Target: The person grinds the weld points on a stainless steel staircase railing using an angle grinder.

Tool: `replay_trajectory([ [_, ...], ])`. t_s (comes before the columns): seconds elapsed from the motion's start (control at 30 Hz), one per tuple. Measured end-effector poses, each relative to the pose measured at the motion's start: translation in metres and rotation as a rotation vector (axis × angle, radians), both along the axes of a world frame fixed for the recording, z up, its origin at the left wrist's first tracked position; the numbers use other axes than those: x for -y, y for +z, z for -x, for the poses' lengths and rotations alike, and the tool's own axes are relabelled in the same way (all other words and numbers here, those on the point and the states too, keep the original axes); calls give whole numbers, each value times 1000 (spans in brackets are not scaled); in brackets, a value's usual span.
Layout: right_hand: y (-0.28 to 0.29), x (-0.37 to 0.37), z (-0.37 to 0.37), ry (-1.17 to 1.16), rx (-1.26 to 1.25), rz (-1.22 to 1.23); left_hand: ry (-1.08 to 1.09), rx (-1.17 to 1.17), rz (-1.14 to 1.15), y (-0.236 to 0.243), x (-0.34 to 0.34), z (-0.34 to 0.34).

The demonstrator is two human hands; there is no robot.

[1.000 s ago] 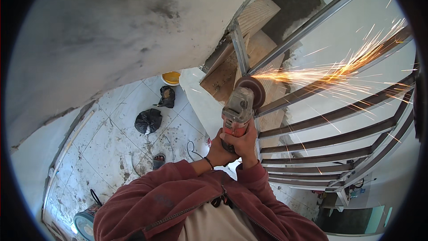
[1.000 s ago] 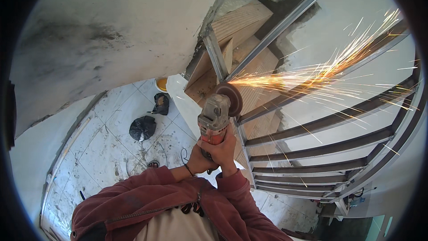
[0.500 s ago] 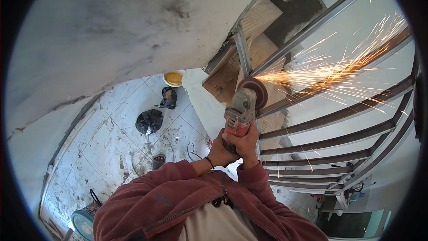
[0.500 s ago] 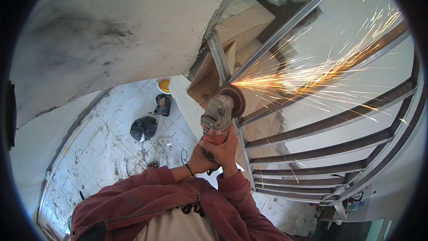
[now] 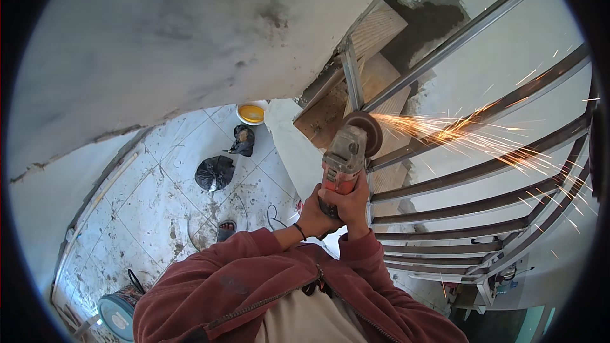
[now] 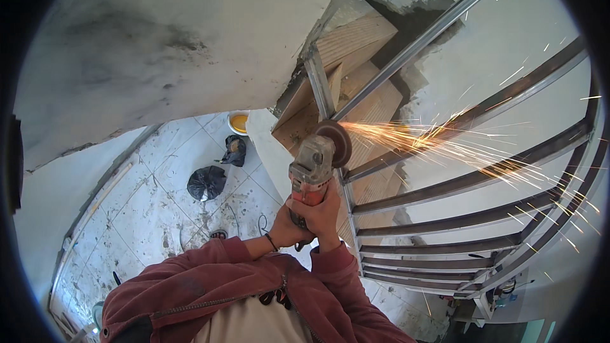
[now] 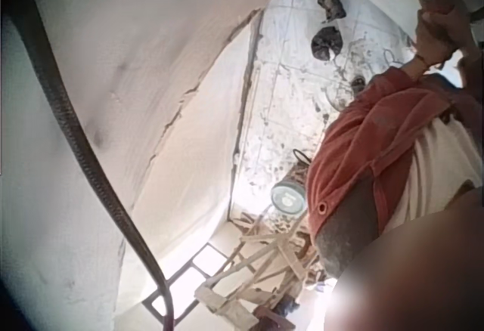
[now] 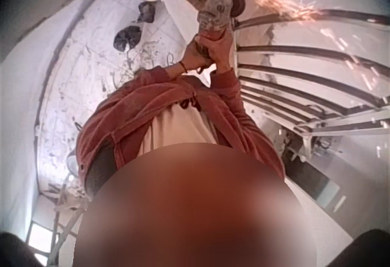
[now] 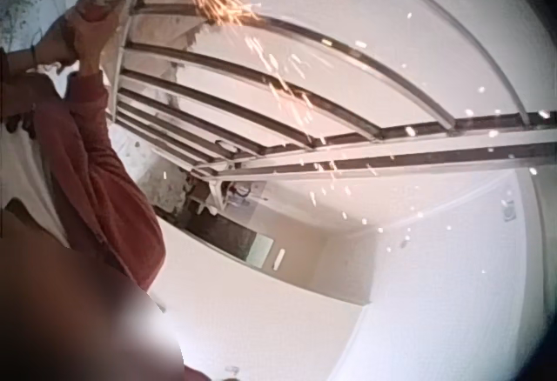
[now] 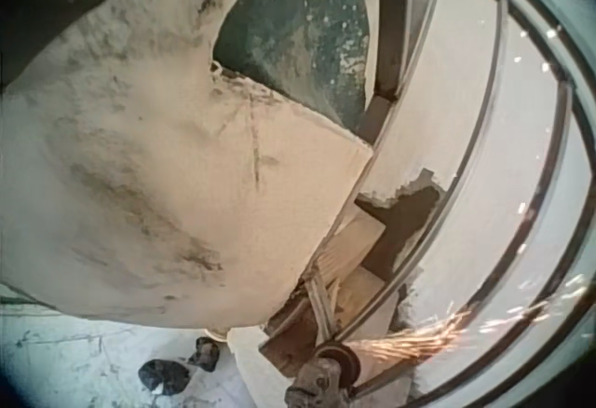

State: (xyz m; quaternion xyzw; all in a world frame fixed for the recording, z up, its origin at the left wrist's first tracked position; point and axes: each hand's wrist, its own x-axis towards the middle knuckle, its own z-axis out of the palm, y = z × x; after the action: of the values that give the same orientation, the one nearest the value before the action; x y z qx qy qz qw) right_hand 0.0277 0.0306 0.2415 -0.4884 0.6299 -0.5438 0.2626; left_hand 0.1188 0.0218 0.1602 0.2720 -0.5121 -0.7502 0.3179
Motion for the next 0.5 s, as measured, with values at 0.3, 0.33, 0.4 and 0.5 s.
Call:
replay_trajectory([
  [0.3, -3, 0, 3, 29, 57, -39, 88, -30, 68, -4, 0, 3],
  [0.33, -4, -2, 4, 22, 65, -24, 74, -6, 66, -2, -3, 3],
  [0.4, -4, 4, 5, 39, 54, -29, 59, 20, 66, -3, -2, 3],
  [0.5, -5, -2, 2, 39, 49, -34, 81, -33, 63, -6, -4, 2],
])
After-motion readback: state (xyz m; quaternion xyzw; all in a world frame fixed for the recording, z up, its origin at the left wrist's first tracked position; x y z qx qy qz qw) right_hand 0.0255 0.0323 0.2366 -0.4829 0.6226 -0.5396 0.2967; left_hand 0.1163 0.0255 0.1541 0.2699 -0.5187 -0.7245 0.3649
